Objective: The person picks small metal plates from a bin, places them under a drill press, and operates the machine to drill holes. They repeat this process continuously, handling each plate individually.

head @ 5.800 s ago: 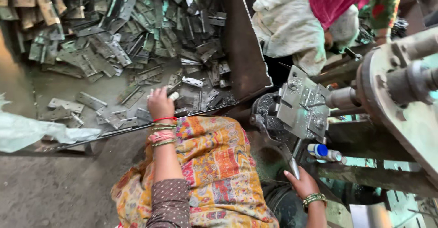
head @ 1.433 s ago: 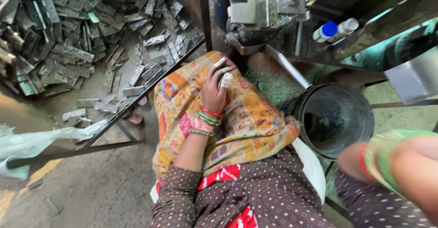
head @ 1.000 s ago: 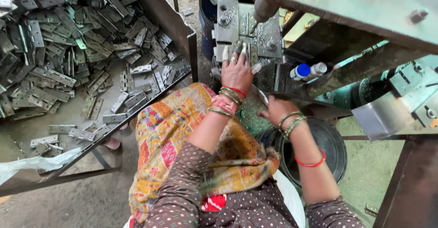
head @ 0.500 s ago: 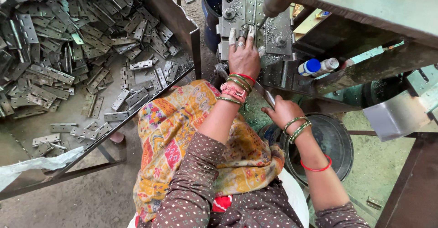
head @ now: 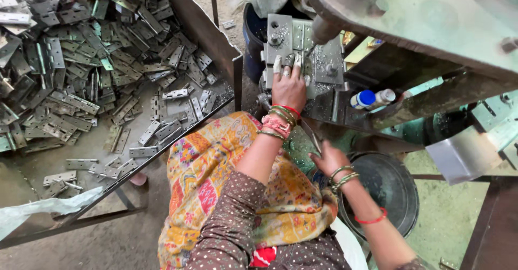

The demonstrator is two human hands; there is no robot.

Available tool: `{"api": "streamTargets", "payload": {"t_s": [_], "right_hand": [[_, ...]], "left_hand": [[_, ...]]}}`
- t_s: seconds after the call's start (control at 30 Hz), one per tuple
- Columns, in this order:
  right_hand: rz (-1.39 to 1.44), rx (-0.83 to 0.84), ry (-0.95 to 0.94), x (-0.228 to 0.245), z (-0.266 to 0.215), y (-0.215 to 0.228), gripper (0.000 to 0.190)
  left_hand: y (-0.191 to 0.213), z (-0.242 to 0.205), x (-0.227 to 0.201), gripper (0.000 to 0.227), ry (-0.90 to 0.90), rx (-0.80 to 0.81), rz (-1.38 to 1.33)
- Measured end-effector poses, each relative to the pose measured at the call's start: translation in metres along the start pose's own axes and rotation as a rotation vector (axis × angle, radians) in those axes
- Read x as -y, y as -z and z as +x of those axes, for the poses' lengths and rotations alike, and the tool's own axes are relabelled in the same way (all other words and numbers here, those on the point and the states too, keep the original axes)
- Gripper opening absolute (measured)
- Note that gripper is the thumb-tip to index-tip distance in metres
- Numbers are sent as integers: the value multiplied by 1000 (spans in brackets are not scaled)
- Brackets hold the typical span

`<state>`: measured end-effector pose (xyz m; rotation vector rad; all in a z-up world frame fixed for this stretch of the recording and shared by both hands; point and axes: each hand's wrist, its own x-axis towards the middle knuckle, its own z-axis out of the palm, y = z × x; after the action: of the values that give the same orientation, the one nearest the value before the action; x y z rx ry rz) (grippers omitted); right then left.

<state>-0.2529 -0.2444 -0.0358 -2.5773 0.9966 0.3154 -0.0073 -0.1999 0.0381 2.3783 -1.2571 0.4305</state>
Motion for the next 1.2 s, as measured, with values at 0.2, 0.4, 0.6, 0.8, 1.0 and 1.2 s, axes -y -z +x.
{"api": "streamTargets", "payload": {"t_s": [0.2,0.4,0.6,0.8,1.0,1.2], "right_hand": [[-70,12,19,5,6,18,56],[61,-172,24,-10,-7,-65,43],[85,-35,14,-6,2,-26,55],[-87,31,33,-3,11,16,59],[85,-108,-28,-3,-8,-58,47],[57,30,-80,3,0,-18,53]], "left_hand": [[-23,19,2,22,48,65,18],[-23,19,7,23,56,-34,-67],[-2,8,6,20,19,71,-66],[-17,26,11,21,72,90,-107],[-28,43,19,21,85,127,-124],[-18,48,20,23,55,166,-71]]}}
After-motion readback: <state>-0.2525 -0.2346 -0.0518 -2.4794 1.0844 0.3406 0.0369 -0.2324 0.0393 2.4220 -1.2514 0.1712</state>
